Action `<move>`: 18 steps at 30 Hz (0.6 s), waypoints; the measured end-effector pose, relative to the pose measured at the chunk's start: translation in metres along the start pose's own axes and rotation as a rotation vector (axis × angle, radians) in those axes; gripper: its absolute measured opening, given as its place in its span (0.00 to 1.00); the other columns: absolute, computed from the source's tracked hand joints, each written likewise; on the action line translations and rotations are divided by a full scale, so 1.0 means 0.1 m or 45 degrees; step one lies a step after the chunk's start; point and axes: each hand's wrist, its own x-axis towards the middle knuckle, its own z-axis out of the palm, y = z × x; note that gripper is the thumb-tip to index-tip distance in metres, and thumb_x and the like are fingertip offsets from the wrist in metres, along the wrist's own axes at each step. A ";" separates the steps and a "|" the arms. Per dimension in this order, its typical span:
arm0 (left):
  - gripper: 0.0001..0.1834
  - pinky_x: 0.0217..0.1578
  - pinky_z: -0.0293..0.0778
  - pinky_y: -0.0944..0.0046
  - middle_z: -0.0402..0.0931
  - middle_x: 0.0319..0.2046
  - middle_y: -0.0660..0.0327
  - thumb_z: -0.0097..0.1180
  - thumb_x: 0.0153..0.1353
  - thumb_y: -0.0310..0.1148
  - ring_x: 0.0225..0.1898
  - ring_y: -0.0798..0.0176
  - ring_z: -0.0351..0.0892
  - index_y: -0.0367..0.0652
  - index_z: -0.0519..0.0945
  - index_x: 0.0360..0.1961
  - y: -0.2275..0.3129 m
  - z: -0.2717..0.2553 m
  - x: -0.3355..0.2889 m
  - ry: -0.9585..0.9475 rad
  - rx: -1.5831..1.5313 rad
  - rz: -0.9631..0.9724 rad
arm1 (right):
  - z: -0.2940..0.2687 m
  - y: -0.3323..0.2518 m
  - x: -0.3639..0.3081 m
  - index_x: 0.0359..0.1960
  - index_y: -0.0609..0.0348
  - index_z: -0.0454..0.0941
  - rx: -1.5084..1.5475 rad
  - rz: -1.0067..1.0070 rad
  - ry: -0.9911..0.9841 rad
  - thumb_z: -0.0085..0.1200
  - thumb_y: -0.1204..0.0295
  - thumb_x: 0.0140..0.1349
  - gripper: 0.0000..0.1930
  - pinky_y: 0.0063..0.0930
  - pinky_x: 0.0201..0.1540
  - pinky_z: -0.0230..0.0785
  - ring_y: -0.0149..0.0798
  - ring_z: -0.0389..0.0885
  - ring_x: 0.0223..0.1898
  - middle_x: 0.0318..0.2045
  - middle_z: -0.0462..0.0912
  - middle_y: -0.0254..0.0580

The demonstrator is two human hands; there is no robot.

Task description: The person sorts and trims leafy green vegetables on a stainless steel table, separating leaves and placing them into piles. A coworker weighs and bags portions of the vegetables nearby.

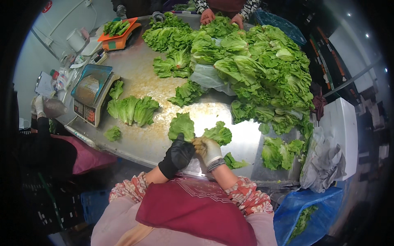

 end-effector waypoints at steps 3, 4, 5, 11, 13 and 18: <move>0.13 0.46 0.72 0.62 0.73 0.42 0.56 0.40 0.66 0.34 0.43 0.58 0.75 0.41 0.68 0.48 0.05 0.44 -0.11 0.342 0.159 0.218 | -0.01 -0.11 -0.06 0.34 0.63 0.74 -0.101 0.062 -0.077 0.49 0.69 0.60 0.09 0.22 0.21 0.67 0.32 0.75 0.21 0.25 0.79 0.40; 0.13 0.47 0.71 0.62 0.72 0.42 0.56 0.40 0.66 0.34 0.44 0.57 0.74 0.41 0.67 0.49 0.06 0.41 -0.13 0.292 0.238 0.221 | 0.02 -0.13 -0.09 0.34 0.62 0.74 -0.258 0.082 -0.111 0.50 0.68 0.60 0.09 0.21 0.22 0.67 0.31 0.75 0.21 0.25 0.79 0.40; 0.13 0.48 0.71 0.61 0.72 0.42 0.56 0.39 0.66 0.33 0.45 0.56 0.74 0.42 0.67 0.49 0.07 0.40 -0.15 0.244 0.319 0.226 | 0.03 -0.14 -0.11 0.34 0.61 0.75 -0.416 0.104 -0.148 0.50 0.68 0.60 0.09 0.20 0.22 0.67 0.31 0.75 0.21 0.25 0.79 0.39; 0.12 0.40 0.73 0.69 0.73 0.39 0.61 0.51 0.60 0.31 0.37 0.67 0.74 0.42 0.71 0.45 -0.05 0.77 -0.24 0.506 1.085 0.278 | 0.08 -0.03 -0.11 0.28 0.63 0.74 -1.830 -1.125 -0.090 0.57 0.70 0.52 0.09 0.25 0.23 0.66 0.29 0.74 0.20 0.22 0.76 0.39; 0.11 0.41 0.73 0.66 0.74 0.38 0.60 0.50 0.61 0.32 0.37 0.65 0.75 0.42 0.71 0.45 0.01 0.93 -0.27 0.551 1.281 0.167 | 0.05 -0.04 -0.09 0.29 0.64 0.74 -1.808 -1.085 -0.091 0.56 0.72 0.53 0.08 0.24 0.22 0.67 0.29 0.75 0.20 0.22 0.77 0.39; 0.11 0.41 0.74 0.60 0.76 0.36 0.57 0.49 0.61 0.33 0.35 0.58 0.76 0.42 0.72 0.44 -0.02 0.57 -0.14 0.412 0.501 0.272 | 0.01 -0.06 -0.02 0.37 0.64 0.71 -0.356 -0.255 -0.073 0.53 0.71 0.57 0.11 0.22 0.23 0.68 0.30 0.76 0.22 0.25 0.77 0.40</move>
